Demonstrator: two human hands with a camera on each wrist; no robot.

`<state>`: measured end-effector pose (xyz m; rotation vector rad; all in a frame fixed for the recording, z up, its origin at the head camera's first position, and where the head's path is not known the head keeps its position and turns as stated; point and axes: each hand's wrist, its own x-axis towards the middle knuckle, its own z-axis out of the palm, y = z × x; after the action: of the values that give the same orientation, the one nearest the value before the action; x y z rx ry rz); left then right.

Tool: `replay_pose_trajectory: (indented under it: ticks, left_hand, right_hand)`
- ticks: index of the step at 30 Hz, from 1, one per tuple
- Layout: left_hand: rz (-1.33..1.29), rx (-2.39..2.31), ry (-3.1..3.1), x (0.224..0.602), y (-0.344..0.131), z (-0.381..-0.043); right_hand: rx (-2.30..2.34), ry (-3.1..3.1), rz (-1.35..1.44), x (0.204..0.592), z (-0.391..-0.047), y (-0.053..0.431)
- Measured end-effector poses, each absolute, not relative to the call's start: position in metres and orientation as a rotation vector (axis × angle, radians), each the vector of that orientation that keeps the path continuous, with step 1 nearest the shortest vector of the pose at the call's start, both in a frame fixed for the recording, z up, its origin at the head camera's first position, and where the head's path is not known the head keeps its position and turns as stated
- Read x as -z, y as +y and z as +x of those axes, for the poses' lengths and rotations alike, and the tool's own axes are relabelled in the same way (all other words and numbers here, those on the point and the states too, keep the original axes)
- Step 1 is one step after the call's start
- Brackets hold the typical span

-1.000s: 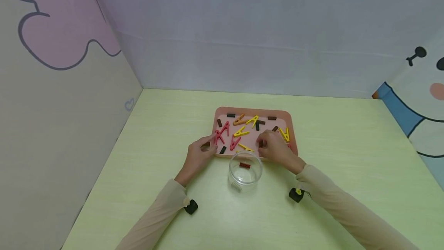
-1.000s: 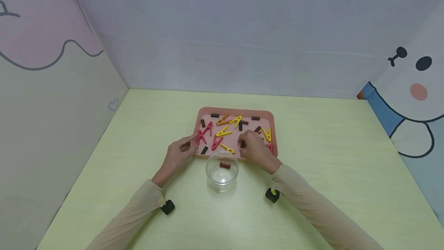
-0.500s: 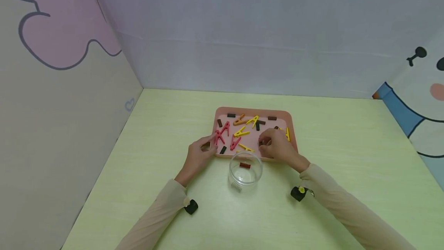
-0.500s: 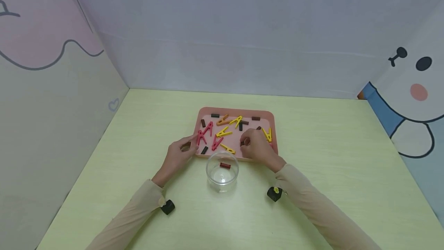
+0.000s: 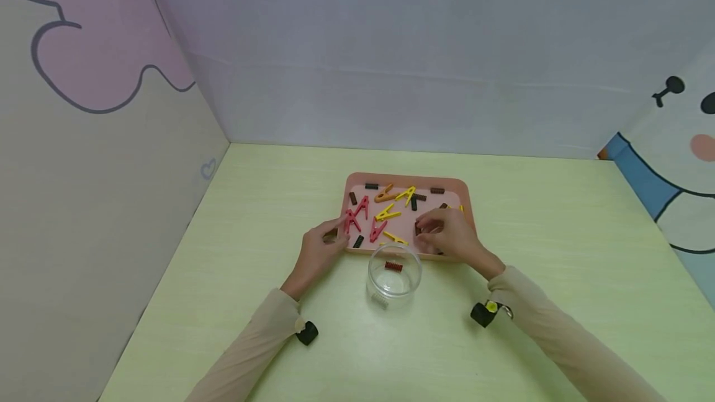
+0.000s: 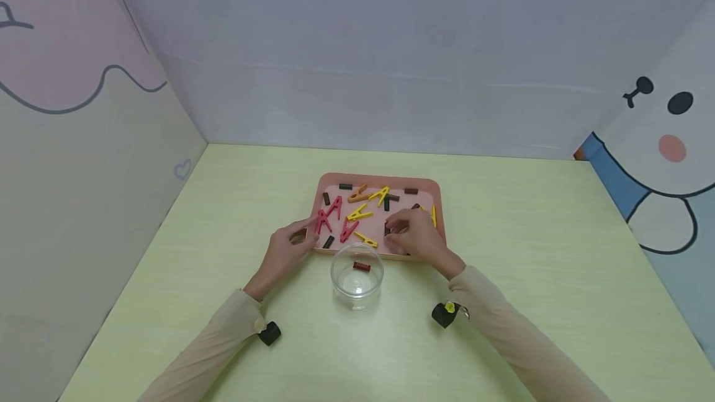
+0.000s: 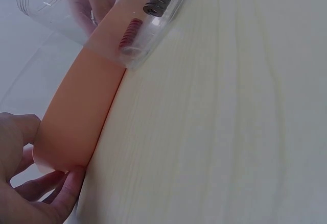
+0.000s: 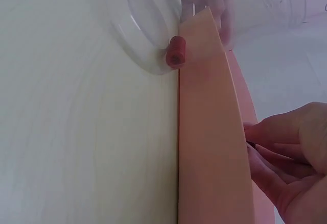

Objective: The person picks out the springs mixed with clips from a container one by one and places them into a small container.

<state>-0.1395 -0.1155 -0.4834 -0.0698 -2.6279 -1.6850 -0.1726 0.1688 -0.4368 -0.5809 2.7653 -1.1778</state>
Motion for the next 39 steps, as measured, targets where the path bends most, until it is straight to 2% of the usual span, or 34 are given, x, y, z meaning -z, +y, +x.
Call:
replay_pose_trajectory:
  ticks: [23,39]
  left_hand:
    - [-0.051,1.691,-2.628,0.484,-0.116,-0.141]
    - [-0.043,1.674,-2.639,0.487,-0.117,-0.142]
  right_hand:
    - [1.307,2.691,-0.456,0.422,-0.162,0.174]
    - [1.385,2.651,-0.470,0.406,-0.151,0.173]
